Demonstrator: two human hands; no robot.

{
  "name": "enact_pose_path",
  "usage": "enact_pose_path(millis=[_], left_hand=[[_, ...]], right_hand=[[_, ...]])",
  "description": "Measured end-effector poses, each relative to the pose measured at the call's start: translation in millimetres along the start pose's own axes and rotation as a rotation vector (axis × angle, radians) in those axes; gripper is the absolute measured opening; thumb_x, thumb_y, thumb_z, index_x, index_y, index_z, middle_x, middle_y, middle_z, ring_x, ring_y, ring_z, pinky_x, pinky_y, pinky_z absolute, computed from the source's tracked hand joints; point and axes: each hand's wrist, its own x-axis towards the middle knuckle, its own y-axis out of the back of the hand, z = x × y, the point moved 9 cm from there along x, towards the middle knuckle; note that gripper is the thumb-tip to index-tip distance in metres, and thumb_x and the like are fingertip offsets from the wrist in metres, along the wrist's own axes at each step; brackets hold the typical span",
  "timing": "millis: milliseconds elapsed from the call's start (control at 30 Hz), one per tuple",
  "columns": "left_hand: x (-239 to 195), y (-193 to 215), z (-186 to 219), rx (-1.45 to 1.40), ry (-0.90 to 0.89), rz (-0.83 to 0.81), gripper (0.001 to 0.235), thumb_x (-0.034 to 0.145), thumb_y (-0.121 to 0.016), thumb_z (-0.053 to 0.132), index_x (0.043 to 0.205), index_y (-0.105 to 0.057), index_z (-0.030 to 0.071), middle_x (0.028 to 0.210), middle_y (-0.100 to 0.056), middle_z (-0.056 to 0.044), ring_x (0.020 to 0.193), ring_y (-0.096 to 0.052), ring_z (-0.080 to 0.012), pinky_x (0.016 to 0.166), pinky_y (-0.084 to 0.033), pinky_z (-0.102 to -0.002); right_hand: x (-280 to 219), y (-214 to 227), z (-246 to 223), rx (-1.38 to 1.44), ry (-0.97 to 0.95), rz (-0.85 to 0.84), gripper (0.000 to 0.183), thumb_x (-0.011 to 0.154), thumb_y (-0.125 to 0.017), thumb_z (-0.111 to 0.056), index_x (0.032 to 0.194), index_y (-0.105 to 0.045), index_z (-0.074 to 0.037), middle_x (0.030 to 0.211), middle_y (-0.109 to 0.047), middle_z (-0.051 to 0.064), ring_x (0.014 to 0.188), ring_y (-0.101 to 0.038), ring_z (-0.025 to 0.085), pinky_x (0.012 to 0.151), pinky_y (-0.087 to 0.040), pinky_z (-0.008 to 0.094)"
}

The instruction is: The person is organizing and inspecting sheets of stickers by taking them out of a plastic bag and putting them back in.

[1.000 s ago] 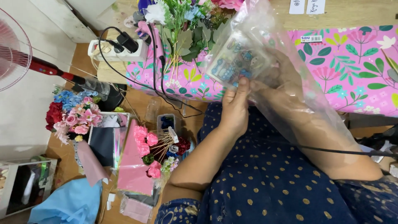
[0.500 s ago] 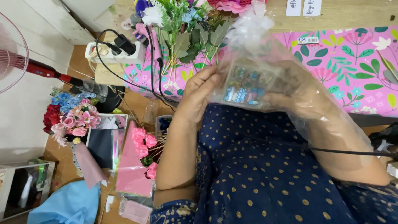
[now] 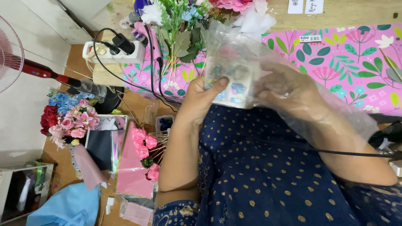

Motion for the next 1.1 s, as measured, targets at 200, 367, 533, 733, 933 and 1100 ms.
enact_pose_path(millis=[200,367,533,733,933,1100], left_hand=[[-8.3,62.3,3.7,-0.321,0.195,0.28,0.022,0.086,-0.083,0.02,0.102,-0.073,0.01,0.094,-0.079,-0.008,0.079,-0.077,-0.02,0.065,-0.066,-0.033],[-7.9,82.0,11.3,-0.708,-0.06,0.416,0.033,0.095,-0.074,0.013,0.125,-0.066,0.004,0.115,-0.075,-0.015,0.103,-0.074,-0.0295,0.073,-0.068,-0.049],[-5.3,41.0,2.3,-0.692,0.017,0.33,0.042,0.095,-0.073,0.016,0.133,-0.061,0.002,0.117,-0.073,-0.018,0.103,-0.072,-0.0297,0.077,-0.065,-0.052],[-5.2,31.7,-11.7,-0.506,0.023,0.286,0.035,0.09,-0.079,0.013,0.123,-0.068,0.005,0.117,-0.074,-0.013,0.105,-0.072,-0.0266,0.093,-0.062,-0.045],[4.6,-20.1,-54.1,-0.403,0.318,0.206,0.024,0.091,-0.076,0.021,0.114,-0.071,0.013,0.11,-0.075,-0.005,0.103,-0.073,-0.023,0.082,-0.065,-0.044],[30.6,-35.1,-61.1,0.263,0.214,-0.07,0.03,0.09,-0.074,0.032,0.11,-0.079,0.009,0.112,-0.077,-0.001,0.103,-0.068,-0.0093,0.088,-0.056,-0.03]], right_hand=[[0.5,35.6,-3.7,-0.103,0.479,-0.382,0.058,0.096,-0.054,0.006,0.153,-0.038,0.003,0.146,-0.056,0.025,0.128,-0.065,0.037,0.116,-0.054,0.045],[17.1,120.1,17.2,0.268,0.252,0.093,0.1,0.082,-0.056,-0.096,0.149,-0.059,-0.021,0.141,-0.065,0.008,0.142,-0.066,0.022,0.129,-0.056,0.034],[27.1,95.8,9.6,0.064,0.376,0.038,0.051,0.103,-0.066,-0.014,0.15,-0.048,-0.009,0.135,-0.058,0.009,0.128,-0.061,0.022,0.111,-0.056,0.035],[26.7,206.2,49.4,-0.043,0.403,0.36,0.066,0.102,-0.083,-0.004,0.154,-0.043,-0.015,0.11,-0.066,0.004,0.122,-0.067,0.015,0.134,-0.054,0.034],[-20.5,287.2,92.6,-0.508,0.231,0.39,0.031,0.125,-0.065,-0.037,0.132,-0.063,-0.006,0.12,-0.061,0.007,0.113,-0.061,0.022,0.116,-0.052,0.041],[-40.6,319.3,129.2,-0.761,-0.006,0.285,0.046,0.13,-0.06,-0.038,0.132,-0.067,0.008,0.121,-0.063,0.027,0.115,-0.061,0.041,0.099,-0.048,0.054]])
